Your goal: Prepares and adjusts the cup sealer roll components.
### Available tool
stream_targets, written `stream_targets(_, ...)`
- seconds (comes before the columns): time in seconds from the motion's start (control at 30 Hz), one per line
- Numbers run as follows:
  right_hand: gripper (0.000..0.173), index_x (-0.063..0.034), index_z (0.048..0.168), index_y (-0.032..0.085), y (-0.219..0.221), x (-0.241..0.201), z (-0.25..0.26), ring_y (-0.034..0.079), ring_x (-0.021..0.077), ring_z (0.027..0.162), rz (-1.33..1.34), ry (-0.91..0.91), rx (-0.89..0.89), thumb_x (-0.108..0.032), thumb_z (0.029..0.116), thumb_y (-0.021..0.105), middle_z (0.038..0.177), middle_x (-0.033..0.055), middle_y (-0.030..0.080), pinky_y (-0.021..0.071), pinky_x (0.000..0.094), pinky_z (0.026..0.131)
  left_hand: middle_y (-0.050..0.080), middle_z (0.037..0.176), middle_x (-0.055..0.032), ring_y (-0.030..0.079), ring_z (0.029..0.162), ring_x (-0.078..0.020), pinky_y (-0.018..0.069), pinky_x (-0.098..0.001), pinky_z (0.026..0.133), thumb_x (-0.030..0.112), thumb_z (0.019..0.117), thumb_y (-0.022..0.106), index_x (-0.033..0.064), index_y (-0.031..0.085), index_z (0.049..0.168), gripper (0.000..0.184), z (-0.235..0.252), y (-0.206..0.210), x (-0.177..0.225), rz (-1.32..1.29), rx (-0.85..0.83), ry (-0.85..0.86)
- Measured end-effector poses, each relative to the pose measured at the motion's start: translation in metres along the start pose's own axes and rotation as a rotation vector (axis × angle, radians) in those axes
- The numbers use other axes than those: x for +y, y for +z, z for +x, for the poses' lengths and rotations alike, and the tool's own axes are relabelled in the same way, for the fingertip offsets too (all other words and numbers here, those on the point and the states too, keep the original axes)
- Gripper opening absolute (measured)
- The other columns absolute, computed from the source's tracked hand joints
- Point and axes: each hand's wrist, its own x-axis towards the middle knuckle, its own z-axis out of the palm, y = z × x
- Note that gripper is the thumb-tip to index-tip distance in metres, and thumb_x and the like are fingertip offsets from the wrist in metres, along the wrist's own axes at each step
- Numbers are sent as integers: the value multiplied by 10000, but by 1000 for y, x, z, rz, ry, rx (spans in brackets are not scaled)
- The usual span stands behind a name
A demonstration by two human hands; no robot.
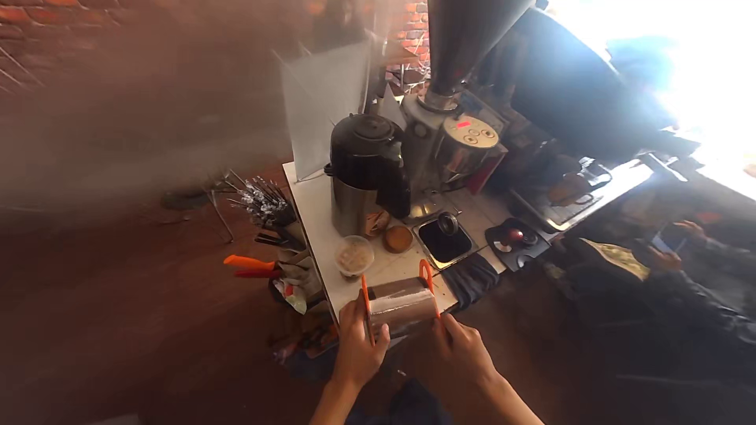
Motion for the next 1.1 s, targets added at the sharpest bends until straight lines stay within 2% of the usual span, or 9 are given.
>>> stream_targets(0.2,234,-72,869,648,4,19,3,623,132,551,132,44,-133,-234,1007,549,650,35,615,558,309,526,586,1353,-266,525,1303,-357,404,-449,1116,554,947,428,-82,613,1325,763,-15,12,-7,53,103,53)
stream_targets(0.33,222,-64,983,676,13,41,-5,668,156,705,272,120,-330,-259,1021,576,824,63,667,599,334,668,571,1357,-271,515,1324,-293,406,-412,1128,541,1017,349,-79,649,1231,721,-27,30,-17,12,187,37)
stream_targets(0.53,184,-31,1043,670,25,61,-7,697,196,747,366,105,-375,-188,996,586,888,106,686,611,350,705,539,1380,-291,479,1360,-266,357,-374,1163,558,1056,270,-111,561,1296,768,-38,48,-17,94,262,51)
stream_targets(0.73,268,-35,1110,664,33,74,-2,698,167,798,519,217,-470,-277,999,635,944,106,698,605,327,758,508,1417,-310,433,1411,-305,309,-403,1201,593,1055,219,-115,539,1317,820,-29,52,-17,157,281,70)
stream_targets(0.87,515,-8,1295,597,27,86,-3,696,173,970,729,303,-502,-364,950,735,1192,149,662,606,335,854,474,1448,-335,422,1425,-321,300,-404,1209,583,1048,241,-141,513,1348,829,-30,53,-18,154,295,36)
stream_targets(0.93,511,-9,1385,541,30,89,0,690,188,1060,815,374,-413,-331,1001,644,1330,162,613,614,350,863,453,1462,-340,412,1431,-308,296,-394,1212,589,1048,244,-145,494,1362,836,-30,53,-19,132,294,32)
stream_targets(1.0,505,-62,1484,488,34,85,17,656,199,1176,851,412,-389,-322,1056,552,1459,147,547,597,365,928,442,1465,-348,407,1432,-308,296,-390,1212,569,1045,253,-160,474,1371,829,-30,53,-19,116,289,21)
stream_targets(1.07,505,-113,1540,449,41,84,36,618,202,1253,860,362,-444,-278,1071,535,1498,129,522,563,374,1011,453,1455,-343,417,1422,-299,305,-387,1204,564,1043,262,-161,472,1367,822,-31,53,-20,107,290,13)
stream_targets(1.1,466,-112,1516,487,46,85,44,621,200,1250,858,333,-468,-229,1068,538,1464,124,556,552,372,1028,456,1453,-340,422,1418,-298,314,-390,1199,567,1045,261,-159,473,1363,821,-31,53,-20,106,291,14)
